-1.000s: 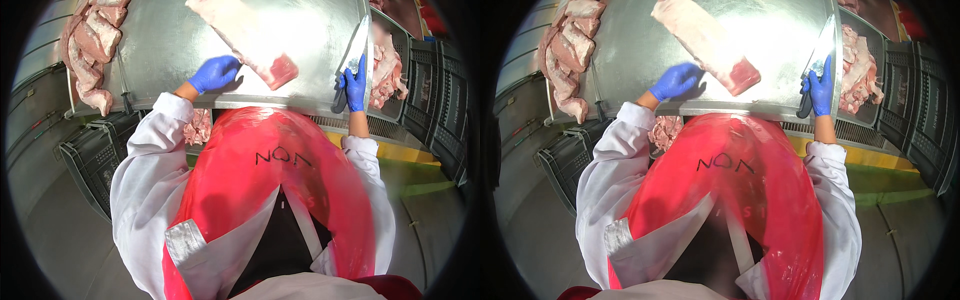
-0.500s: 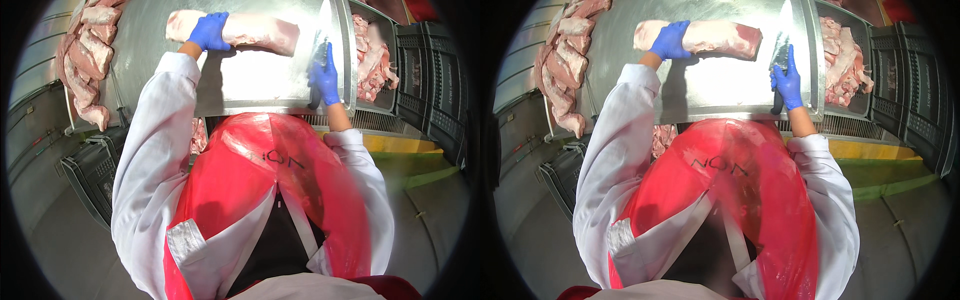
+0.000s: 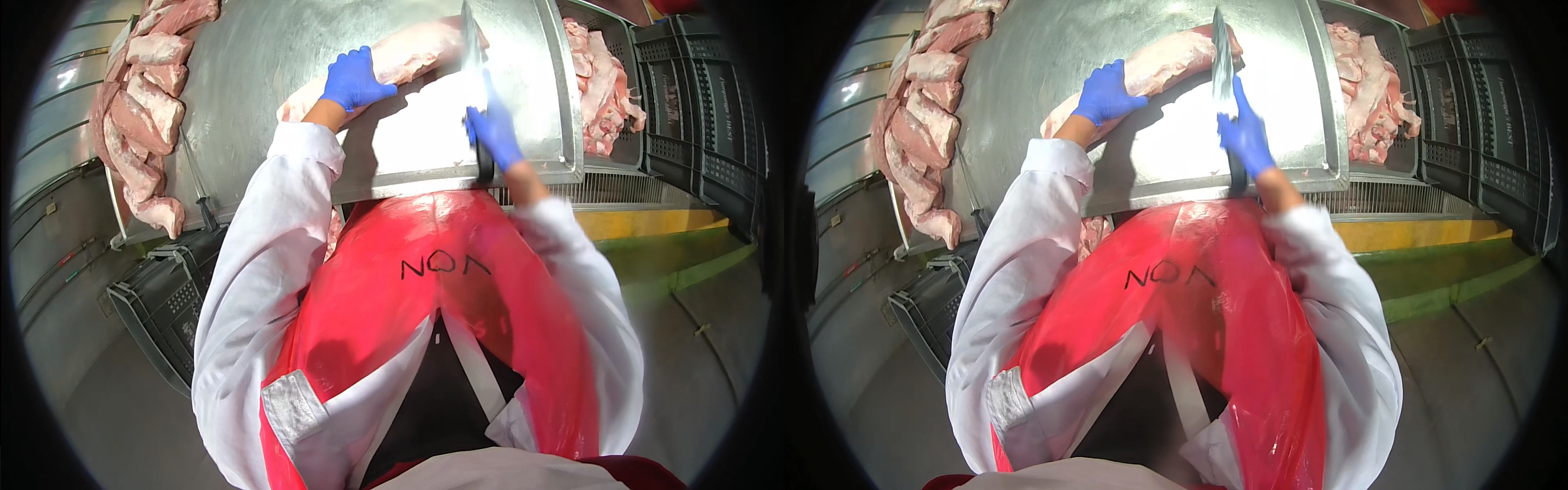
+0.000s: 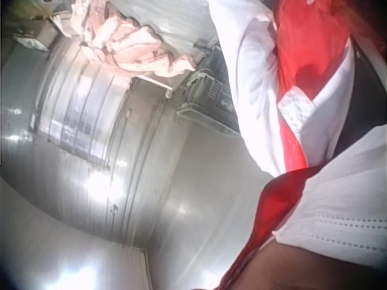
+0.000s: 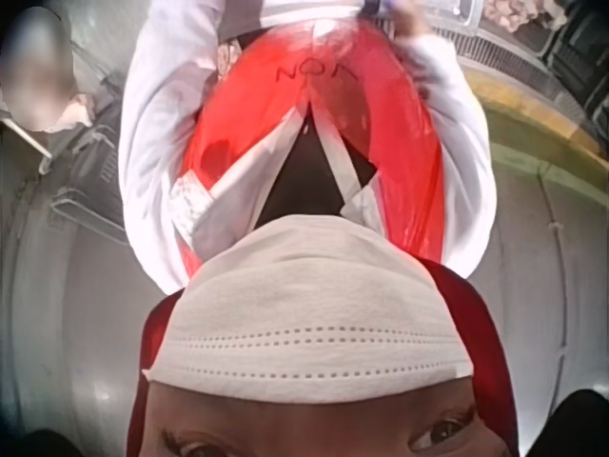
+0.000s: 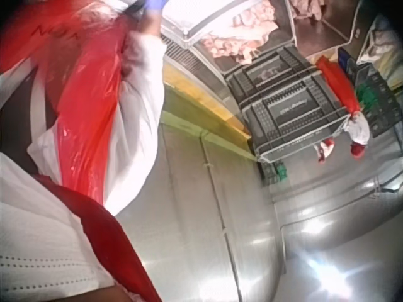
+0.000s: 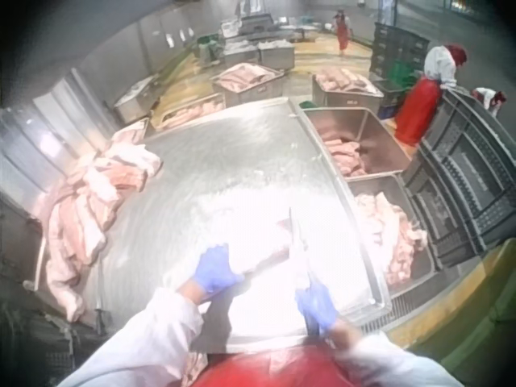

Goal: The person uses a knife to trim fat and connective tissue from large cuts of raw meat on a stainless steel table. They repeatedly slice off layers of fat, flip the meat to access different sides, and place the trimmed pieces into a nearby container.

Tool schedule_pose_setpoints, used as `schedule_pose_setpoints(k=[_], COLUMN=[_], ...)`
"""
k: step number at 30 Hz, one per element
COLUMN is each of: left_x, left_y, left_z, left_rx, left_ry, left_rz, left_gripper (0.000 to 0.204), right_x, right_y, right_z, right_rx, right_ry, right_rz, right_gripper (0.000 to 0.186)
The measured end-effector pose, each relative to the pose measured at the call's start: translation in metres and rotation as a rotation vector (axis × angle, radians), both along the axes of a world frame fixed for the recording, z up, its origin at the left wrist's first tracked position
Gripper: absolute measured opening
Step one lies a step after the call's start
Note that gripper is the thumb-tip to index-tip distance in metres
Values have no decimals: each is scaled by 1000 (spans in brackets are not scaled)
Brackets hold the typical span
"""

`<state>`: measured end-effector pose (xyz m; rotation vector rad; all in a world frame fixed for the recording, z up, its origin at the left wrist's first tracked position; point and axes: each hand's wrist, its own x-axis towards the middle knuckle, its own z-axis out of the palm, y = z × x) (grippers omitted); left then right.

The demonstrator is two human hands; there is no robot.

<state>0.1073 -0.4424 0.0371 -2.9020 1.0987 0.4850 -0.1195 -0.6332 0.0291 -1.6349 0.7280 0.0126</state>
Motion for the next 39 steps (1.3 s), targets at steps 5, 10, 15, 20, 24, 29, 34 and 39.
schedule_pose_setpoints(k=[5,10,15,20,24,29,34,39], left_x=[-2,3,-3,-3,-7,-55,-60,-38], left_y=[3,4,12,9,20,-41,-96,-75], left_z=[1,0,-3,5,-4,22,-14,-5], left_rx=[-24,-85,-123,-144,-219,-184,-189,-476], left_ry=[15,38,13,74,-6,-199,-29,232], left_rz=[-15,-8,3,54,104,-130,-51,322], left_gripper=[89,89,90,90,88,60,38,25], right_x=[10,43,-6,3,-117,-130,-87,-46], right_y=[-3,0,33,27,41,-39,-75,-63], right_z=[-10,-6,-9,-7,0,23,8,-27], right_rx=[63,162,165,172,18,242,111,134], right_ry=[-52,-60,-23,-27,-95,-65,-254,-230], right_rz=[8,-46,25,67,255,-19,-104,-22], right_gripper=[80,84,84,83,77,78,80,78])
